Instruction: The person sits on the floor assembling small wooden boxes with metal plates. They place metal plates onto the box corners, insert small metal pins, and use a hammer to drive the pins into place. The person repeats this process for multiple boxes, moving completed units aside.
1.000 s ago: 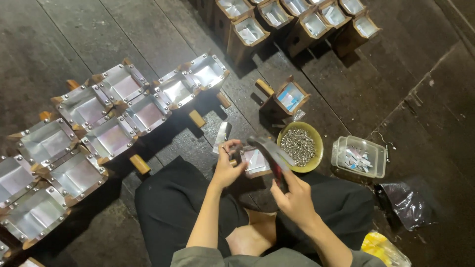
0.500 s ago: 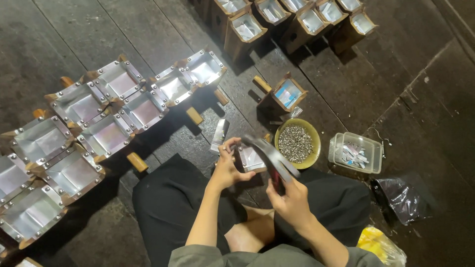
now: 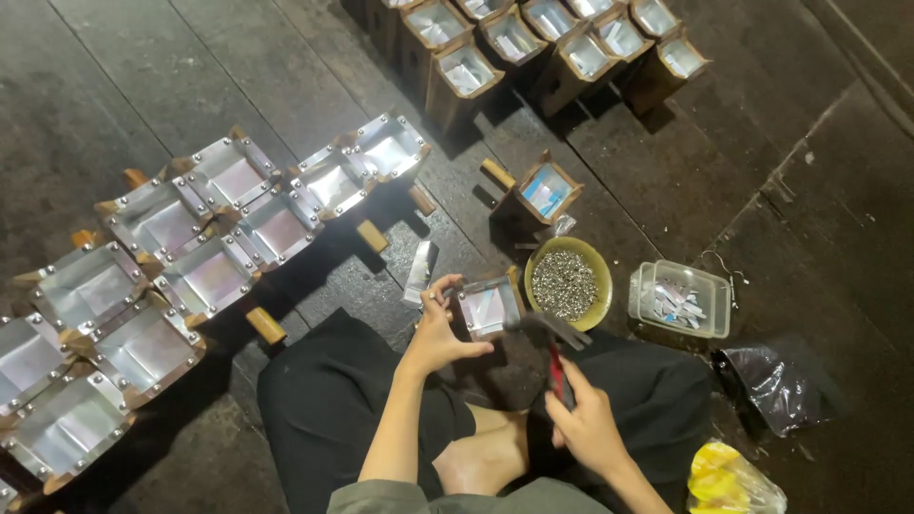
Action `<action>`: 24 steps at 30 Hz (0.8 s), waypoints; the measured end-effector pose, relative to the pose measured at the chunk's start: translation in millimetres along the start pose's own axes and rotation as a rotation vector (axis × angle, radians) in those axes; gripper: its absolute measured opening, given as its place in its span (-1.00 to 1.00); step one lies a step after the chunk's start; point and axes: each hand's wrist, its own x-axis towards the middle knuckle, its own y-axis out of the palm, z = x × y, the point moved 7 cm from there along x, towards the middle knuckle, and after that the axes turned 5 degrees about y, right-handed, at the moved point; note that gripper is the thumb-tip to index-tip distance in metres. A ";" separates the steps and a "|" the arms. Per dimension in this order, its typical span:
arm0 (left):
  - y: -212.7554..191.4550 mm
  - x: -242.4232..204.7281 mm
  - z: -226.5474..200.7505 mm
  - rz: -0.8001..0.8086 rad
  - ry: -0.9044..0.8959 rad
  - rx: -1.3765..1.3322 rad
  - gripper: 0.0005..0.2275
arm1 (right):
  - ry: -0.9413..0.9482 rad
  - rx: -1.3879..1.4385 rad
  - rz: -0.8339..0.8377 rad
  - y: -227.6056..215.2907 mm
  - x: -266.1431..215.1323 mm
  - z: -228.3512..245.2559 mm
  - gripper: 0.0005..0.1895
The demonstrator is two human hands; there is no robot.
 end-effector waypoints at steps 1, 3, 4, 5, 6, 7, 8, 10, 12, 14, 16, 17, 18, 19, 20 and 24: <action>2.2 0.3 2.1 0.003 0.005 0.004 0.02 | -0.005 0.005 -0.003 -5.1 -1.3 -17.5 -0.37; 7.3 -1.4 4.0 0.057 0.045 0.302 0.08 | 0.301 0.367 0.233 4.1 -7.3 -72.3 -0.25; 9.0 -1.4 7.2 0.057 0.050 0.309 0.08 | 0.294 0.371 0.235 7.8 -6.3 -75.1 -0.25; 7.2 -1.6 4.2 -0.014 0.128 0.313 0.01 | 0.423 0.500 0.285 16.3 -9.0 -84.7 -0.40; 7.0 -3.5 0.9 -0.084 0.206 0.315 -0.06 | 0.553 0.628 0.336 24.1 -13.9 -93.8 -0.54; 8.1 -6.8 -1.8 -0.083 0.212 0.321 -0.06 | 0.546 0.631 0.339 32.1 -5.4 -104.2 -0.54; 8.0 -8.5 -5.0 -0.106 0.225 0.368 -0.07 | 0.588 0.697 0.328 40.0 4.1 -116.0 -0.69; 10.8 -16.2 -9.9 -0.129 0.248 0.421 -0.06 | 0.619 0.768 0.321 51.1 19.6 -126.9 -0.81; 16.4 -27.3 -9.3 -0.105 0.229 0.403 -0.03 | 0.714 0.736 0.369 62.5 26.1 -131.6 -0.64; 21.1 -35.5 -1.8 -0.113 0.243 0.434 -0.05 | 0.707 0.626 0.420 64.9 28.1 -123.4 -0.60; 22.9 -40.9 2.8 -0.118 0.262 0.461 -0.06 | 0.694 0.518 0.461 57.6 25.6 -115.3 -0.55; 22.1 -42.2 4.3 -0.115 0.263 0.494 -0.03 | 0.607 0.353 0.442 45.8 25.4 -109.7 -0.51; 22.2 -42.0 6.0 -0.113 0.266 0.526 0.00 | 0.517 0.187 0.418 32.7 26.1 -103.1 -0.44; 22.2 -40.0 1.8 -0.105 0.281 0.527 0.00 | 0.506 0.197 0.409 11.9 34.8 -109.4 -0.44; 20.3 -40.7 2.0 -0.106 0.239 0.543 0.03 | 0.367 0.167 0.195 -21.7 47.1 -112.0 -0.43; 21.4 -42.8 -5.6 -0.085 0.202 0.573 0.02 | -0.207 -0.042 -0.783 -167.9 18.0 -89.8 -0.69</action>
